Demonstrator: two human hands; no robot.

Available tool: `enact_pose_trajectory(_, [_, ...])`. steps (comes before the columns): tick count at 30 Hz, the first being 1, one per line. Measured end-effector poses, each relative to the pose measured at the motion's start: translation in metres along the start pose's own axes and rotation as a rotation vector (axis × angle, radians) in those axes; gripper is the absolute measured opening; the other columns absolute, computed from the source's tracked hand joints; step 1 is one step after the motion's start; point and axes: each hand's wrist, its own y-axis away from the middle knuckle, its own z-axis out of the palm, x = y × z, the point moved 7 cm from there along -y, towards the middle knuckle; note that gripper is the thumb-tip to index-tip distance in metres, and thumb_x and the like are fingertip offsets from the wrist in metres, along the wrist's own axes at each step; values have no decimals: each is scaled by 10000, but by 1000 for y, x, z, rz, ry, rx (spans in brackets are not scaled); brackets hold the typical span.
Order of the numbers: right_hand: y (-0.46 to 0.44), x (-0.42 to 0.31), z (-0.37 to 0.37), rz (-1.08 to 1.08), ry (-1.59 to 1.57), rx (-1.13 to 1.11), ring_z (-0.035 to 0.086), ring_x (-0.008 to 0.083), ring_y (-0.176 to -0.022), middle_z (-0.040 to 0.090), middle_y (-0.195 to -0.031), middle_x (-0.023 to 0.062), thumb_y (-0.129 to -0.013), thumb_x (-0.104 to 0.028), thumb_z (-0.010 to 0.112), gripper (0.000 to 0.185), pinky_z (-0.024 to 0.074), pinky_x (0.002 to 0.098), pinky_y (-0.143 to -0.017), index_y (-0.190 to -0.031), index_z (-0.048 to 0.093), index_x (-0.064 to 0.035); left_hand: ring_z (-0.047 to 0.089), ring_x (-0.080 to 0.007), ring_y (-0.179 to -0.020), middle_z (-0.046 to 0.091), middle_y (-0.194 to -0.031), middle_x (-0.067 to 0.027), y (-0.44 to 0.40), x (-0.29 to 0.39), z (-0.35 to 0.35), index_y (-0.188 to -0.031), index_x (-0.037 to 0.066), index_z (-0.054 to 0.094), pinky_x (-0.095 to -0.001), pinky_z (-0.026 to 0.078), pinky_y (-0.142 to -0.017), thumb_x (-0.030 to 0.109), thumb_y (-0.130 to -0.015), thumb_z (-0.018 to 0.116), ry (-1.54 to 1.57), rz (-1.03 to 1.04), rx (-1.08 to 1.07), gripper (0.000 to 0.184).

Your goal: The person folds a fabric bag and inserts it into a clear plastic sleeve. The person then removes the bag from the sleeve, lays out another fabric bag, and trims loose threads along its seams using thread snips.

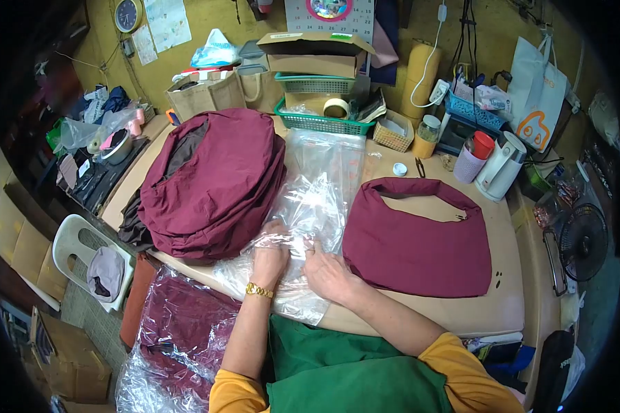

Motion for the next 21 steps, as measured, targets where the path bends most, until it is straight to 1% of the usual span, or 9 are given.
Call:
enact_pose_trajectory(2, [1, -6, -4, -13, -56, 57, 652, 439, -924, 476, -1263, 361, -849, -60, 553, 429, 538, 502, -819, -1214, 466, 148, 613, -415, -996, 645, -1105, -232, -4, 0, -4, -1056, 4, 657, -461, 493, -873, 4, -842, 596, -35, -188, -90, 223])
enact_pose_trajectory(6, [-6, -17, -3, -282, -234, 293, 571, 409, -1018, 527, -1085, 243, -858, -64, 531, 184, 494, 456, -883, -999, 564, 50, 633, -383, -902, 652, -1022, -232, -2, -11, 6, -1078, -6, 618, -454, 503, -773, 116, -898, 578, -118, 10, 12, 221])
enact_pose_trajectory(7, [-13, -14, 7, -293, -182, 301, 572, 417, -1025, 531, -1128, 246, -859, -88, 542, 229, 473, 477, -916, -1037, 572, 53, 634, -410, -861, 655, -968, -247, -7, -9, 1, -1086, -18, 601, -475, 493, -739, 191, -965, 546, 113, -271, -32, 248])
enact_pose_trajectory(10, [-30, 0, 37, -227, 29, 225, 555, 430, -1077, 523, -1227, 257, -867, -149, 564, 331, 412, 534, -985, -1128, 579, 55, 633, -435, -831, 653, -944, -260, -13, 38, -22, -1097, -29, 590, -499, 478, -724, 238, -1006, 503, 38, -359, -108, 295])
enact_pose_trajectory(12, [-36, 5, 45, -153, 185, 145, 536, 435, -1121, 510, -1283, 265, -874, -186, 575, 389, 372, 569, -1021, -1180, 579, 55, 624, -440, -887, 653, -987, -258, 0, 14, -13, -1137, -24, 591, -495, 482, -773, 205, -986, 511, -108, -309, -125, 286])
enact_pose_trajectory(14, [-33, 3, 28, -81, 149, 82, 463, 442, -1224, 466, -1368, 277, -871, -256, 607, 475, 302, 617, -1058, -1232, 581, 51, 607, -438, -975, 648, -1058, -253, 10, 4, -9, -1160, -16, 606, -489, 475, -863, 162, -948, 530, -90, 52, -113, 287])
enact_pose_trajectory(15, [-31, 1, 21, -71, 117, 77, 407, 445, -1273, 457, -1370, 276, -875, -237, 601, 435, 327, 596, -1048, -1212, 595, 38, 586, -430, -1050, 639, -1124, -243, 13, -4, -9, -1148, -17, 628, -476, 456, -939, 126, -894, 563, 24, -236, -283, 298])
enact_pose_trajectory(18, [-34, -1, 28, -108, 175, 86, 434, 457, -1248, 485, -1342, 279, -867, -240, 617, 474, 335, 602, -1040, -1251, 566, 33, 592, -419, -1056, 639, -1131, -245, 11, 13, -15, -1107, -18, 651, -474, 460, -940, 112, -866, 587, -153, 30, -116, 282])
enact_pose_trajectory(21, [-40, 3, 27, -83, 181, 1, 466, 468, -1212, 531, -1280, 277, -894, -265, 579, 502, 337, 578, -1049, -1299, 527, 27, 623, -405, -987, 661, -1070, -239, 14, 7, -16, -1092, -14, 659, -463, 490, -888, 95, -851, 595, -116, -70, -36, 272])
